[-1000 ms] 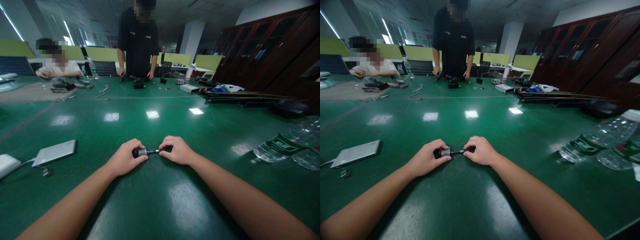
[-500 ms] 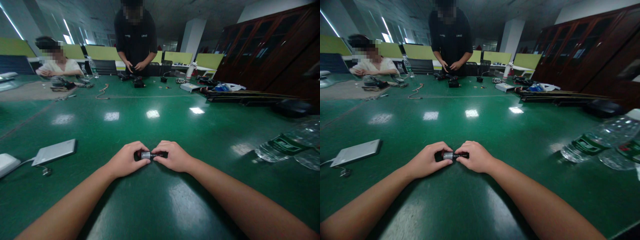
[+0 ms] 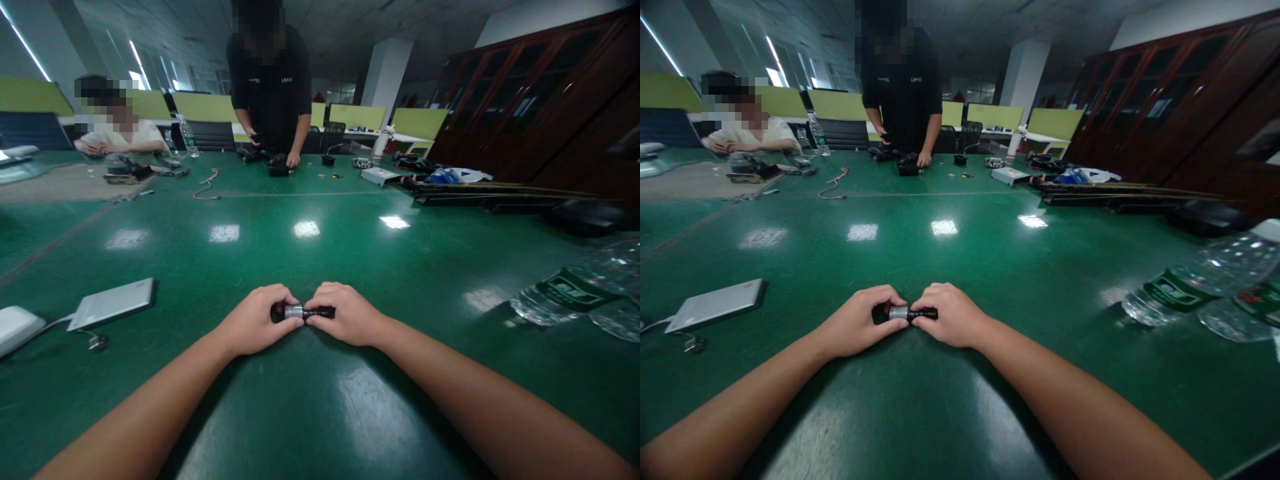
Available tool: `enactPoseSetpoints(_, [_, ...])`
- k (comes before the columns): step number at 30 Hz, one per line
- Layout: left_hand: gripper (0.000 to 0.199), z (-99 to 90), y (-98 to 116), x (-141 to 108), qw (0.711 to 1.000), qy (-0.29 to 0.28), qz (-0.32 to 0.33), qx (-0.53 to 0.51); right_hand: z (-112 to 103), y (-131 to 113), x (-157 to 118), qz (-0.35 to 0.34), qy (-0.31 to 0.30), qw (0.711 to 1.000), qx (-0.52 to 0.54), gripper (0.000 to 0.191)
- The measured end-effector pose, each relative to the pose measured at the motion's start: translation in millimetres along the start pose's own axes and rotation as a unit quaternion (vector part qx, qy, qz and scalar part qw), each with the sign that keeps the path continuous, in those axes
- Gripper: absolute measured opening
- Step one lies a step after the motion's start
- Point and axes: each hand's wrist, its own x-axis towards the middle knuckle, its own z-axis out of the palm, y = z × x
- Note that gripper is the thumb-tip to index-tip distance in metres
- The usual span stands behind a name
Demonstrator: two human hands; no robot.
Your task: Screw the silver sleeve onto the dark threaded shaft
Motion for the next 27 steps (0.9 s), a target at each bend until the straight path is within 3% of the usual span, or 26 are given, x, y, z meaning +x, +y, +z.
enactPoseSetpoints(27, [0.016, 0.3, -1.8, -0.2, 1.0, 0.006, -0.009, -0.002, -6.4, 0.9, 0.6, 0.01, 0.014, 1.0, -0.01, 0.011])
